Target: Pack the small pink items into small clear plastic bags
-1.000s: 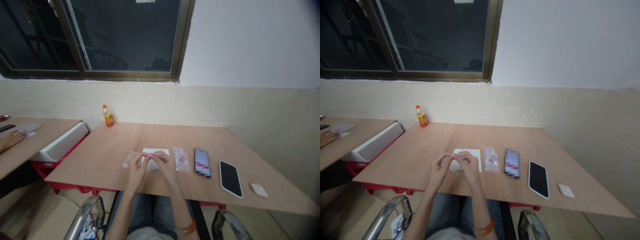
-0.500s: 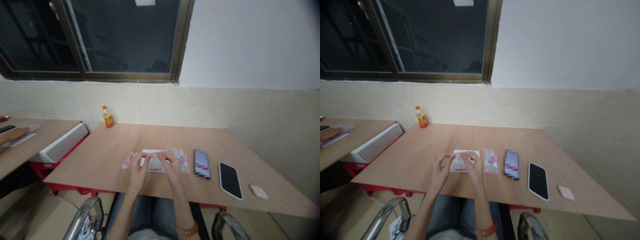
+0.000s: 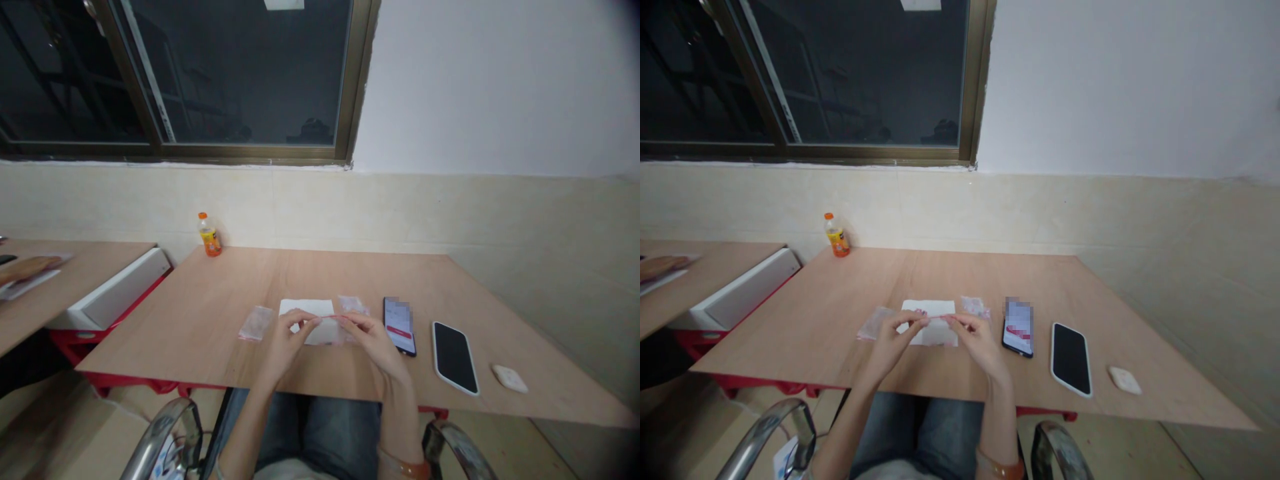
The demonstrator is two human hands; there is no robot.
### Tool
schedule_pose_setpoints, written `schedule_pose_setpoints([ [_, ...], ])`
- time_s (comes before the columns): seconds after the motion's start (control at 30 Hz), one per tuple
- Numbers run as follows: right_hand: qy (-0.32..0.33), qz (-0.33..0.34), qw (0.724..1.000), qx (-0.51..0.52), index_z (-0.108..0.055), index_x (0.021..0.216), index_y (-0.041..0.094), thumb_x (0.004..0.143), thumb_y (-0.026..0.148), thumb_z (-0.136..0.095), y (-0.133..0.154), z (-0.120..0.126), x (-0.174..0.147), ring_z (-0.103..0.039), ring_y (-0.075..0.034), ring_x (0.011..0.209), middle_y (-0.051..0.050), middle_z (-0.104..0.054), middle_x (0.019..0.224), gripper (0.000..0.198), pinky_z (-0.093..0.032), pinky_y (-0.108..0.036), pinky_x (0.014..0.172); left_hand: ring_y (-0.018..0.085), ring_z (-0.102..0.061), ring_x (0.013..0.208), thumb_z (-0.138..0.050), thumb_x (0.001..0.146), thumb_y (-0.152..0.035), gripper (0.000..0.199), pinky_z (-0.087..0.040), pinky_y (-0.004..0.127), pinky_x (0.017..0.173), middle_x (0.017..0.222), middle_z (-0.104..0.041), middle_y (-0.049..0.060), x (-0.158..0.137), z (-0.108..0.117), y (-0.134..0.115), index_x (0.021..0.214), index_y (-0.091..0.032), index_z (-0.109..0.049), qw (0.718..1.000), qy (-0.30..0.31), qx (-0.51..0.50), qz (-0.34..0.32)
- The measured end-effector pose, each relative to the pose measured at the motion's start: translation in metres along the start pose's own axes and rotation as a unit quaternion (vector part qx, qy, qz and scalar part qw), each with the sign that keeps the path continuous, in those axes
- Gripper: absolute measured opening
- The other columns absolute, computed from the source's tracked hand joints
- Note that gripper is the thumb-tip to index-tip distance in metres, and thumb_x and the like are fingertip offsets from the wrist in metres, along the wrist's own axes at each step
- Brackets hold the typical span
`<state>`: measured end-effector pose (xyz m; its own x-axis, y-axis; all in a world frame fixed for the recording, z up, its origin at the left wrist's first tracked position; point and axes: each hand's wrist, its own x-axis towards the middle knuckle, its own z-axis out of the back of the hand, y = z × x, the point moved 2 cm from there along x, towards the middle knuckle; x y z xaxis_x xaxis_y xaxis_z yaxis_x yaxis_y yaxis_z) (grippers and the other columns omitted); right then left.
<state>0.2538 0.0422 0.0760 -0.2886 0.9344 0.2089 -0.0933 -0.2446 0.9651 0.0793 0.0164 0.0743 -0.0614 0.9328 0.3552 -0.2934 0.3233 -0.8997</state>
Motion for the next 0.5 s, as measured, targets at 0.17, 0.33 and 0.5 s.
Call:
schedule_pose_setpoints([
  [0.17, 0.034, -0.045, 0.997, -0.044, -0.073, 0.086, 0.021, 0.076, 0.040, -0.062, -0.022, 0.034, -0.014, -0.064, -0.021, 0.079, -0.005, -0.073, 0.086, 0.024, -0.047, -0.031, 0.072, 0.015, -0.060, 0.067, -0.061, 0.075, -0.029, 0.019, -0.043, 0.024, 0.062, 0.074, -0.071, 0.005, 0.003, -0.027, 0.014, 0.080, -0.016, -0.073, 0.990, 0.119, -0.048, 0.053],
  [0.33, 0.021, -0.085, 0.994, -0.072, -0.073, 0.075, 0.017, 0.071, 0.038, -0.065, -0.039, 0.045, -0.019, -0.065, -0.020, 0.069, -0.006, -0.073, 0.076, 0.023, -0.048, -0.029, 0.063, 0.011, -0.056, 0.052, -0.064, 0.070, -0.025, 0.021, -0.041, 0.020, 0.049, 0.062, -0.067, 0.004, 0.013, -0.053, 0.034, 0.084, -0.011, -0.070, 0.976, 0.174, -0.089, 0.098],
  [0.5, -0.174, 0.002, 0.981, -0.081, -0.072, 0.076, 0.017, 0.069, 0.035, -0.063, -0.042, 0.057, -0.013, -0.065, -0.022, 0.078, -0.009, -0.072, 0.083, 0.020, -0.050, -0.034, 0.073, 0.014, -0.064, 0.065, -0.060, 0.072, -0.020, 0.014, -0.048, 0.023, 0.063, 0.072, -0.071, 0.005, 0.037, -0.068, 0.030, 0.079, -0.013, -0.069, 0.991, 0.105, -0.079, 0.030],
])
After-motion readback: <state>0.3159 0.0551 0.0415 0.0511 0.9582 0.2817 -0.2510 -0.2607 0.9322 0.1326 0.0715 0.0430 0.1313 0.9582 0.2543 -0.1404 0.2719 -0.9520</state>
